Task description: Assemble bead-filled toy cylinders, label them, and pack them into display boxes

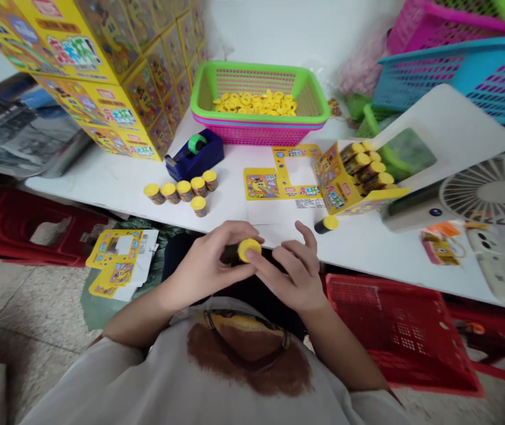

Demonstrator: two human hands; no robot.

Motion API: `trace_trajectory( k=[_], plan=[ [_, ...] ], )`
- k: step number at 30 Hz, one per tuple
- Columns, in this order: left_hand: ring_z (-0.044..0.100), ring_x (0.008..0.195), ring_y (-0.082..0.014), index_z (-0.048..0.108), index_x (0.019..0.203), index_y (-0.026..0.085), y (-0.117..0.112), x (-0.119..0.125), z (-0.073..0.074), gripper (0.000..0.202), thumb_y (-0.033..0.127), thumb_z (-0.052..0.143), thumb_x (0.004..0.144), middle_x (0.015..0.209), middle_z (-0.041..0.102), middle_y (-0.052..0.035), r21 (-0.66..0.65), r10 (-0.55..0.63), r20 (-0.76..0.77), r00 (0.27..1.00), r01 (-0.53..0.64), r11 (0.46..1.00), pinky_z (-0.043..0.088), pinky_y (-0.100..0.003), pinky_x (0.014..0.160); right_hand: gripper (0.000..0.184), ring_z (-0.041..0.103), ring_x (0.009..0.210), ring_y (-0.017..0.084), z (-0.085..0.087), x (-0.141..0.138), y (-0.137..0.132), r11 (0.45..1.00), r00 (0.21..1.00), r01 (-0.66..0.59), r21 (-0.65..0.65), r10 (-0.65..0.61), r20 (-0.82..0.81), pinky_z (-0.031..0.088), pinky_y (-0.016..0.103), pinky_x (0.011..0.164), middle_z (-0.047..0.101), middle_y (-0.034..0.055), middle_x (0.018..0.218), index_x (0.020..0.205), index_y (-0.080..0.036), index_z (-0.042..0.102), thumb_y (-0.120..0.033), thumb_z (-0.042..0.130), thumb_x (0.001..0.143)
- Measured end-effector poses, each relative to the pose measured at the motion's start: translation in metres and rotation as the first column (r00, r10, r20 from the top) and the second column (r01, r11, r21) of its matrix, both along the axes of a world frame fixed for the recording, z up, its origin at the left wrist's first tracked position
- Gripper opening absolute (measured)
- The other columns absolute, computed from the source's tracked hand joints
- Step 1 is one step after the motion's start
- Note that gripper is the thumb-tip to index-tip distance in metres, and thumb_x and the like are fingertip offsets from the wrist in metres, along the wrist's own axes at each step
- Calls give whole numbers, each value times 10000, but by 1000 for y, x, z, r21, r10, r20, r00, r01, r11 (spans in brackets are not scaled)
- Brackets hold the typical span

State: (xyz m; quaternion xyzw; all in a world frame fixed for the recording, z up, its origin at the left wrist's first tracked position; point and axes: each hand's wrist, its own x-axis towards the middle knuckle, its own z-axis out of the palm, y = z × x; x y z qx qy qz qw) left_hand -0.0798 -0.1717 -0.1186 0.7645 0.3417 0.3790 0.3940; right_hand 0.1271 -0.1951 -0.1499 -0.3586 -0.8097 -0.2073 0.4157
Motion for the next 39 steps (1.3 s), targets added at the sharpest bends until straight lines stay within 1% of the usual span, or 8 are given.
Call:
trace_trajectory(
  k=[4,8,12,16,24,31,35,39],
  plan=[
    [788,1043,-189,675,1146,231,19,-3,-10,249,359,762,950,1193,802,-43,150,193,-219,956,-163,975,631,-263,867,303,561,1118,245,-1,26,8,977,979,197,-79,-200,-29,452,559,1195,630,72,1158,1152,-267,721,-359,838,887],
    [807,1037,-228,713,989,197,43,-5,-31,108,304,699,977,1191,817,-83,391,346,-275,897,-225,893,642,-324,935,159,598,1153,278,-3,88,5,878,873,475,-64,-479,-92,515,509,1050,692,89,1133,1096,-248,729,-268,755,940],
    [809,1066,-244,708,888,206,59,-7,-41,135,271,657,994,1218,813,-93,521,448,-276,851,-259,813,653,-364,958,192,649,1030,279,-15,175,-11,574,546,815,-82,-808,-222,520,503,1002,711,125,1021,1020,-178,770,-320,643,995],
    [802,1099,-302,696,887,181,72,-3,-43,169,296,649,1002,1263,791,-151,564,494,-275,825,-278,778,670,-425,937,379,645,1053,321,-33,250,-29,290,267,892,-347,-957,-113,528,517,995,715,215,1070,1077,-82,790,-313,502,988],
    [671,1342,-375,643,1040,146,89,7,-48,212,348,579,1034,1382,696,-255,539,488,-292,822,-280,794,560,-552,1135,406,655,1049,298,-52,281,-39,203,313,867,-456,-932,180,534,427,967,764,239,1118,1151,-71,783,-238,467,959],
    [549,1471,-372,656,1220,189,94,4,-53,216,248,570,1031,1368,708,-151,610,432,-291,854,-182,771,484,-626,1196,310,656,958,296,-34,274,-37,82,271,887,-454,-889,370,453,383,896,761,234,951,977,-84,799,-202,515,947],
    [635,1380,-347,655,1146,201,83,8,-44,165,200,668,981,1328,725,-132,707,431,-228,873,-156,689,457,-630,1219,338,682,907,278,-27,277,-36,28,248,875,-484,-884,396,453,348,845,776,226,959,1010,-87,824,-276,544,989],
    [592,1436,-356,644,1157,224,70,10,-30,317,93,762,893,1306,749,-112,797,272,-216,938,9,603,509,-598,1190,321,708,881,262,-22,278,-39,-9,235,847,-532,-891,388,470,319,770,805,180,1018,1144,-154,834,-291,597,976]
  ],
)
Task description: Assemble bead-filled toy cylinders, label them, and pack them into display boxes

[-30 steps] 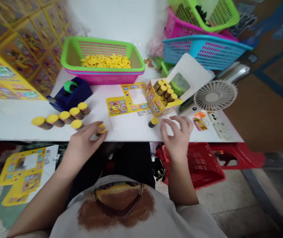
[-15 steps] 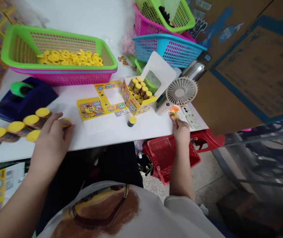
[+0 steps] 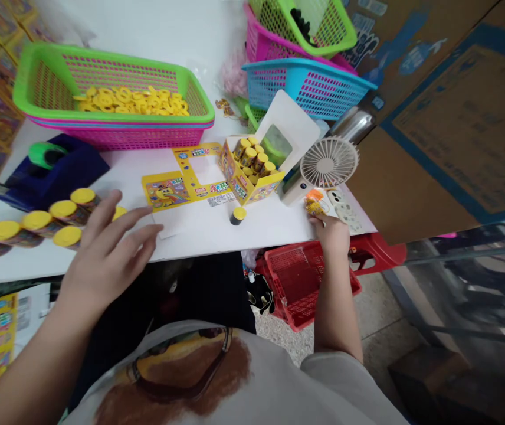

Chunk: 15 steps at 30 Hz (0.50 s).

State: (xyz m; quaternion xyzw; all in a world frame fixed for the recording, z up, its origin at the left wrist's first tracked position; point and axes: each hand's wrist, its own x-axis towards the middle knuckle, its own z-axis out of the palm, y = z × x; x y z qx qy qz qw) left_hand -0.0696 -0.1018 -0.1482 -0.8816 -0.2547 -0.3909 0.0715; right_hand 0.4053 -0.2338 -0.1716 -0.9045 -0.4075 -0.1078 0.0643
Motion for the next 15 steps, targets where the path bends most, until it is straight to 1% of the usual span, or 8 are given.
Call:
trace_trajectory(
  k=[2,5,8,11,13,15],
  plan=[
    [530,1495,-357,642,1173,251,-6,-1,5,359,77,766,885,1330,743,-94,-6,-77,-42,996,77,997,530,-586,1175,329,717,882,263,2,-1,-1,1000,1000,15,-1,-15,-19,473,318,754,811,170,1030,1169,-179,834,-289,589,978],
    [469,1544,-344,646,1198,275,-12,-2,8,381,61,741,897,1367,732,-77,-59,-143,-88,986,138,989,542,-567,1171,343,723,875,278,5,-5,-1,999,998,54,6,-54,-21,472,330,741,807,190,1001,1158,-167,840,-313,591,973],
    [440,1561,-351,657,1191,238,-15,-2,8,359,39,725,899,1362,738,-106,-78,-204,-115,972,196,978,545,-546,1172,374,717,852,298,6,-7,1,993,993,116,34,-116,-4,476,355,738,791,237,991,1164,-111,832,-312,587,965],
    [460,1548,-349,665,1157,221,-18,-2,6,303,36,698,919,1349,741,-117,-92,-250,-135,959,239,967,566,-504,1147,385,702,818,311,7,-7,3,986,987,158,60,-158,-1,473,373,726,779,268,967,1151,-72,828,-298,583,959],
    [474,1542,-337,685,1149,238,-19,-4,5,290,47,681,931,1372,734,-98,-117,-271,-123,955,257,959,568,-476,1149,345,688,770,297,7,-5,4,985,987,160,70,-160,-14,473,368,719,777,246,891,1086,-81,844,-287,619,925],
    [467,1550,-326,703,1159,252,-21,-6,5,297,57,673,937,1403,722,-81,-142,-294,-120,948,277,950,551,-462,1174,277,672,727,280,8,-3,3,985,989,147,88,-144,-32,482,362,718,771,205,811,990,-110,858,-263,655,880]
  ],
)
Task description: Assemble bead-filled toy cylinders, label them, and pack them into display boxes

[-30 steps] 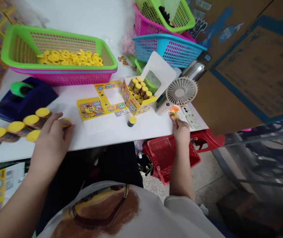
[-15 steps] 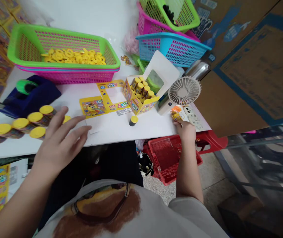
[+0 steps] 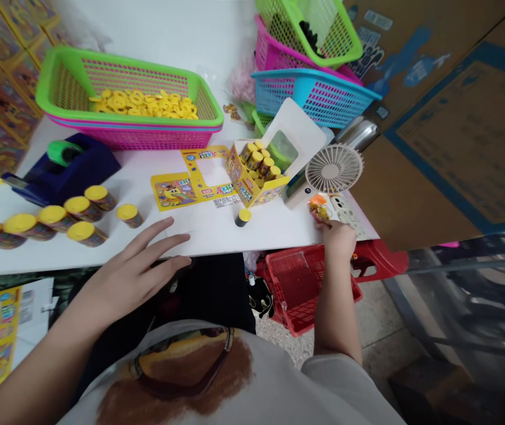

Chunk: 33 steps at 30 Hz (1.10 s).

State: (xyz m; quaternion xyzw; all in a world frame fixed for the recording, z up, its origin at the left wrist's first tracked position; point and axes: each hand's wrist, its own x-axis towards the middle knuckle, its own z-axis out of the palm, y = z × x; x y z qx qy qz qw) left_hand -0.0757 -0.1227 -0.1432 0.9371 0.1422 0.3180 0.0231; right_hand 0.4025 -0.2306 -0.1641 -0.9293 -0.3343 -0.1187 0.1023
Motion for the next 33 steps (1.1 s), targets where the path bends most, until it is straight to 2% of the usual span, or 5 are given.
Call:
trace_trajectory(
  k=[8,13,18,26,33],
  plan=[
    [494,1525,-300,669,1271,238,-21,8,8,384,45,673,939,1336,751,-74,-50,-46,40,998,48,998,536,-451,1188,310,712,999,304,14,-49,-17,915,957,-249,316,183,223,539,451,954,786,185,1055,1078,-127,794,-215,508,997],
    [594,1413,-324,541,1469,181,-40,42,-5,568,37,674,936,1446,679,-151,3,9,31,999,-9,1000,577,-472,1131,274,705,1003,221,15,-168,-22,383,435,-899,211,828,353,548,386,937,779,77,1022,1173,-189,736,-93,526,1024],
    [764,865,-209,470,1519,114,-44,54,-12,547,-4,504,986,987,790,-76,-141,83,-197,977,-112,984,659,-345,818,202,728,1018,232,9,-235,-12,39,139,-919,393,963,231,588,396,957,791,99,1014,1142,-166,723,-92,591,1009],
    [748,622,-123,766,984,182,-28,37,-21,370,456,537,1079,816,824,-10,-436,270,106,957,-200,878,585,-189,648,320,716,1110,297,-9,-174,60,560,656,-647,516,755,4,619,510,989,731,174,1235,1212,-193,761,-404,651,998],
    [698,587,-114,804,896,165,-31,25,-12,501,575,556,1041,742,805,-37,-712,305,209,929,-69,698,527,-182,581,272,775,988,193,7,-214,32,394,397,-238,888,874,-281,657,343,879,798,78,1137,1201,-259,765,-396,741,968]
  ],
)
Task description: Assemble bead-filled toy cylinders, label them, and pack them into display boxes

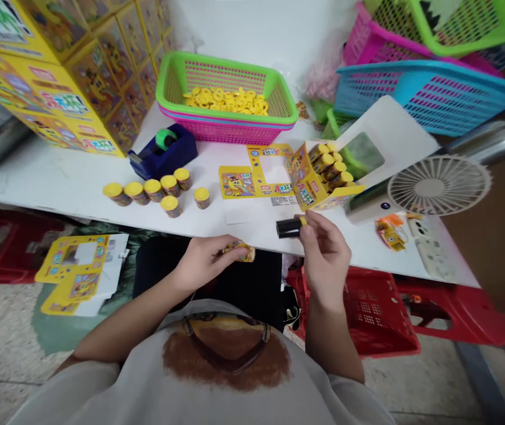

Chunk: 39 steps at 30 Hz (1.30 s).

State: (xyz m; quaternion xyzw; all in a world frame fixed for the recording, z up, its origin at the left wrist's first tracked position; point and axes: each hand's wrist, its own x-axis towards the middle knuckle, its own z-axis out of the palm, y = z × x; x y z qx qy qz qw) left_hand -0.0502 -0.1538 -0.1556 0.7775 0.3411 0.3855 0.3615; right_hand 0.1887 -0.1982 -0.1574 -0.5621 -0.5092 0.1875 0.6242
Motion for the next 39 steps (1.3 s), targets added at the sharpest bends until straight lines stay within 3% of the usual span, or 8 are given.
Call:
trace_trajectory(
  k=[4,8,11,24,30,34,37,39],
  plan=[
    [665,607,-122,747,784,143,-5,3,7,623,613,452,1067,686,748,-53,-231,-99,165,981,136,963,526,-209,615,218,781,987,159,20,-38,-28,976,965,-192,107,207,-162,651,278,862,804,44,1116,1214,-314,763,-307,714,1002],
    [411,490,-83,539,596,168,-7,5,11,709,687,385,1053,517,479,24,-171,-81,138,987,104,980,349,-207,483,215,781,1013,171,28,-58,-32,962,956,-224,159,248,-156,659,290,874,792,52,1127,1209,-307,758,-302,718,997],
    [381,499,-86,476,587,179,-8,3,11,718,698,326,1060,527,433,26,-130,-40,100,994,53,990,331,-218,488,233,778,1029,144,26,-63,-29,964,949,-219,152,246,-196,647,255,904,796,33,1142,1209,-312,757,-263,739,982],
    [537,486,-112,580,582,176,-18,-9,12,748,616,272,1102,494,546,-21,-48,127,73,989,-123,991,424,-216,497,170,795,915,139,21,-54,-29,976,960,-215,41,219,-174,641,229,833,823,24,1029,1123,-275,783,-263,777,953],
    [773,775,-180,805,948,141,-22,-12,22,688,571,293,1112,857,816,-108,105,-5,35,999,1,994,603,-248,759,168,801,901,151,20,-56,-28,972,957,-233,36,236,-167,659,250,808,822,31,1021,1137,-272,764,-284,755,970],
    [803,928,-193,821,1101,168,-25,-14,30,509,544,478,1074,1055,842,-98,-21,-93,97,991,95,995,616,-243,865,185,797,881,168,21,-55,-27,974,966,-220,56,225,-125,669,270,770,816,44,1017,1133,-269,755,-291,777,951],
    [785,787,-174,848,1021,199,-29,-13,34,249,418,750,954,935,847,-34,-165,-102,152,983,127,978,603,-215,739,187,793,901,182,24,-55,-28,975,974,-209,81,214,-74,671,290,770,802,59,1036,1139,-263,748,-292,768,955],
    [769,744,-168,849,1021,190,-31,-12,35,221,333,865,853,894,843,-19,-251,-61,207,976,113,961,599,-214,709,194,786,915,175,27,-55,-28,966,968,-238,101,244,-52,667,277,775,789,55,1035,1142,-265,749,-273,771,949]
  ],
)
